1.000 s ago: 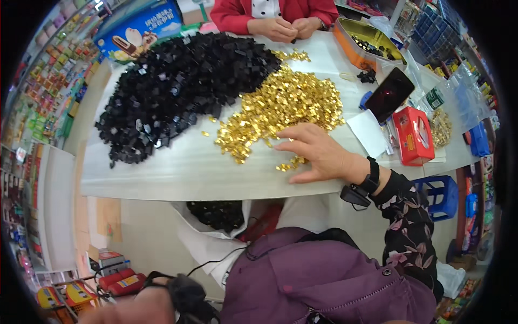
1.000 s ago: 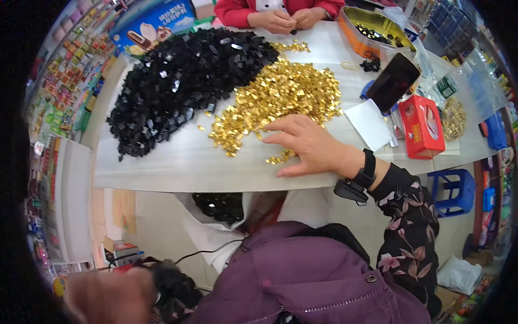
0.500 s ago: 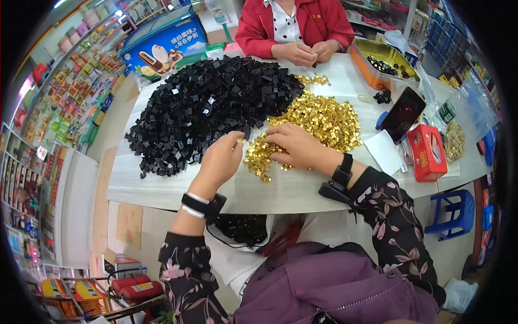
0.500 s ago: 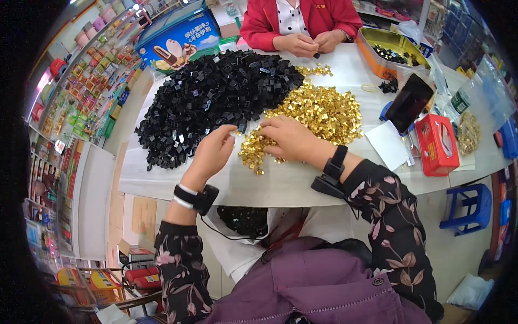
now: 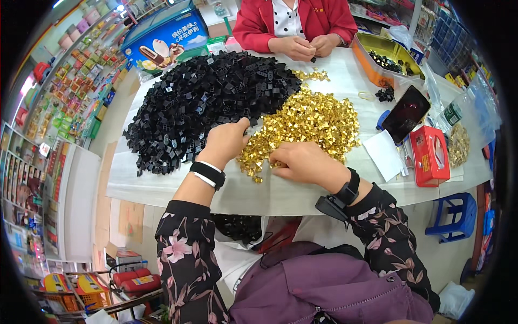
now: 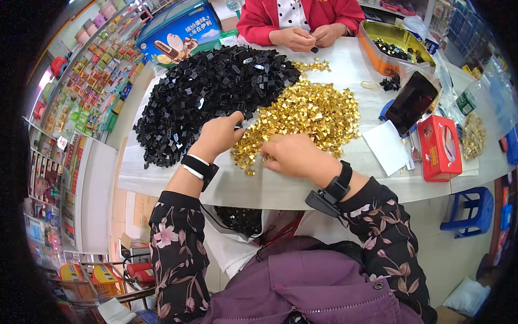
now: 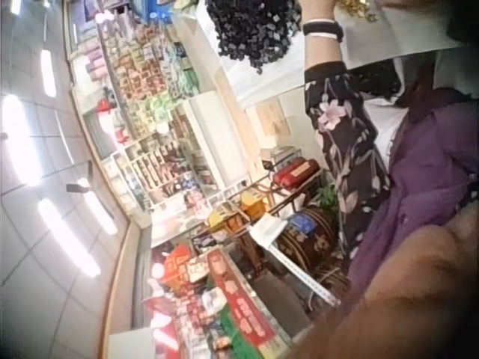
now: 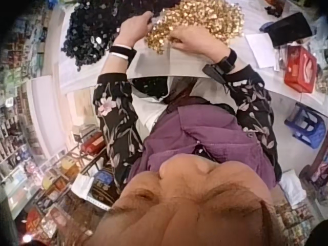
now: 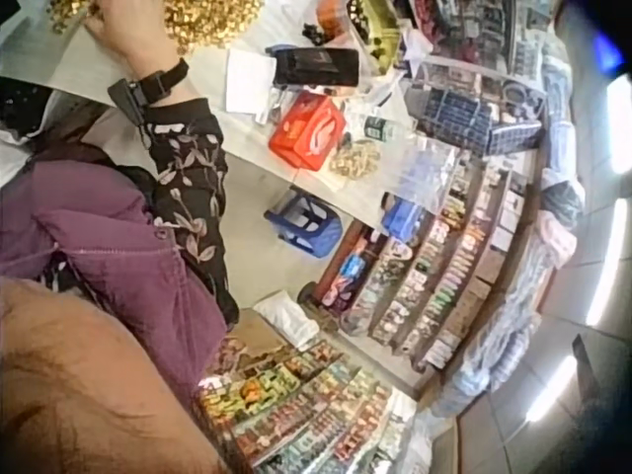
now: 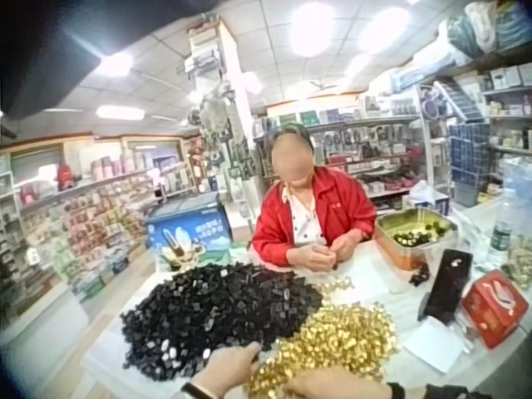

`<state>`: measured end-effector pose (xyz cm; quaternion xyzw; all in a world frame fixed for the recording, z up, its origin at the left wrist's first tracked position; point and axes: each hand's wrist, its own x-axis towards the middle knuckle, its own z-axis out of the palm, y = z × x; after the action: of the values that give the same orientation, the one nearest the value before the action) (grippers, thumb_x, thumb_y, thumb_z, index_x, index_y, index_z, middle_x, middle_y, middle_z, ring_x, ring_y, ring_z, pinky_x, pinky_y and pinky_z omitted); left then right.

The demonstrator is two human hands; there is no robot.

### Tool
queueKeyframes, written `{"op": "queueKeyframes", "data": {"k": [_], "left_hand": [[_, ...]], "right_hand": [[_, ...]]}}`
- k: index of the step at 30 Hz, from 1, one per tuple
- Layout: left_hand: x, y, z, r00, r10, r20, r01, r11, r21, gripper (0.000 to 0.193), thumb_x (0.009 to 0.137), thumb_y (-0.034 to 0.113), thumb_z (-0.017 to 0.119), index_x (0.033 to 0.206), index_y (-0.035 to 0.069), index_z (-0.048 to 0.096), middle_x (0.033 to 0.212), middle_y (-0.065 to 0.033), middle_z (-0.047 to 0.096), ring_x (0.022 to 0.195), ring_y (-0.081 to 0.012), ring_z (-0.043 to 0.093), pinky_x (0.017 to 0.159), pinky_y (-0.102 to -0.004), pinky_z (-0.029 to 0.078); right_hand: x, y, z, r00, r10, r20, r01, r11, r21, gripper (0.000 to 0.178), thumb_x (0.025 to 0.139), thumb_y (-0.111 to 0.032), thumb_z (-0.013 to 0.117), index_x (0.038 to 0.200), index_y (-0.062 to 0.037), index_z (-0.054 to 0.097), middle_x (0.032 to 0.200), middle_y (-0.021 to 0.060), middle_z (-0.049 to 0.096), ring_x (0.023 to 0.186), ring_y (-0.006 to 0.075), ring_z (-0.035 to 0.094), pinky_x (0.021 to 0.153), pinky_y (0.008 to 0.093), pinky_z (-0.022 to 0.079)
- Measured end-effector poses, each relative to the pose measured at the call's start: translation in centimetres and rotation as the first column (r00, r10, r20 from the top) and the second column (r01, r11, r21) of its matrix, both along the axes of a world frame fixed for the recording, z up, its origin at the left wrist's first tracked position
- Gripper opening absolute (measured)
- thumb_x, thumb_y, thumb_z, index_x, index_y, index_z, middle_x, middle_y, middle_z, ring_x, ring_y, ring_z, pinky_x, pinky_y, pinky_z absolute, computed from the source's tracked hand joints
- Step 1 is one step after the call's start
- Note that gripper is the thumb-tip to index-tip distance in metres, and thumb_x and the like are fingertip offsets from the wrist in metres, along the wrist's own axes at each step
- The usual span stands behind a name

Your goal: Picking and sorting small gold and black hardware parts on a workstation table.

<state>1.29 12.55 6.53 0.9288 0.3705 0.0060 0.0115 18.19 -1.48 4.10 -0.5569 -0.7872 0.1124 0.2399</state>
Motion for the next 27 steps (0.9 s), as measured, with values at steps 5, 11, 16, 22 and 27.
{"op": "queueKeyframes", "data": {"k": [5,11,16,22,27], "left_hand": [[-0.3,-0.1,-0.5,0.997,-0.069,0.026,0.069,0.998,0.001,0.02,0.083,0.024,0.059,0.1,0.013,0.055,0.08,-0.0131,0.063,0.079,-0.0327,0.062,0.067,-0.0429,0.049],[-1.6,0.0,-2.0,0.977,-0.135,0.166,0.128,0.99,0.055,0.016,0.082,0.02,0.057,0.094,0.009,0.056,0.079,-0.0131,0.062,0.078,-0.0323,0.061,0.068,-0.0423,0.049],[-2.1,0.3,-1.8,0.982,-0.067,0.176,0.077,0.996,-0.048,0.019,0.081,0.017,0.059,0.096,0.006,0.056,0.08,-0.0144,0.062,0.078,-0.0336,0.061,0.068,-0.0423,0.048],[-3.3,0.3,-1.3,0.947,0.001,0.32,0.02,0.998,-0.062,0.025,0.081,0.014,0.061,0.103,0.004,0.055,0.077,-0.0138,0.062,0.074,-0.0303,0.061,0.067,-0.0381,0.049],[-5.8,-4.2,0.6,0.726,0.317,0.61,0.067,0.851,-0.521,0.027,0.086,0.005,0.057,0.113,0.001,0.053,0.082,-0.008,0.063,0.077,-0.0148,0.063,0.066,-0.0259,0.05]], "right_hand": [[0.3,0.2,-0.4,0.997,-0.07,0.028,0.067,0.994,0.089,0.014,0.078,-0.024,0.063,0.086,-0.0122,0.066,0.08,0.0053,0.062,0.075,0.0246,0.063,0.063,0.037,0.051],[0.2,0.2,-0.7,0.998,-0.062,-0.017,0.064,0.988,0.141,0.013,0.077,-0.023,0.063,0.085,-0.0129,0.066,0.08,0.0046,0.061,0.074,0.0243,0.062,0.062,0.0359,0.051],[-0.3,-0.3,-0.1,0.999,-0.044,0.029,0.039,0.989,0.14,0.012,0.077,-0.022,0.063,0.084,-0.0132,0.066,0.078,0.0042,0.061,0.072,0.0241,0.062,0.061,0.0352,0.051],[-0.2,0.0,-0.7,0.997,-0.054,0.046,0.049,0.993,0.11,0.013,0.078,-0.024,0.061,0.084,-0.0131,0.064,0.08,0.0036,0.06,0.077,0.0234,0.062,0.062,0.0383,0.051],[-0.1,-0.2,-0.6,0.998,-0.05,0.024,0.048,0.995,0.089,0.012,0.078,-0.023,0.061,0.083,-0.013,0.064,0.079,0.0043,0.059,0.076,0.0236,0.062,0.061,0.0382,0.051]]}}
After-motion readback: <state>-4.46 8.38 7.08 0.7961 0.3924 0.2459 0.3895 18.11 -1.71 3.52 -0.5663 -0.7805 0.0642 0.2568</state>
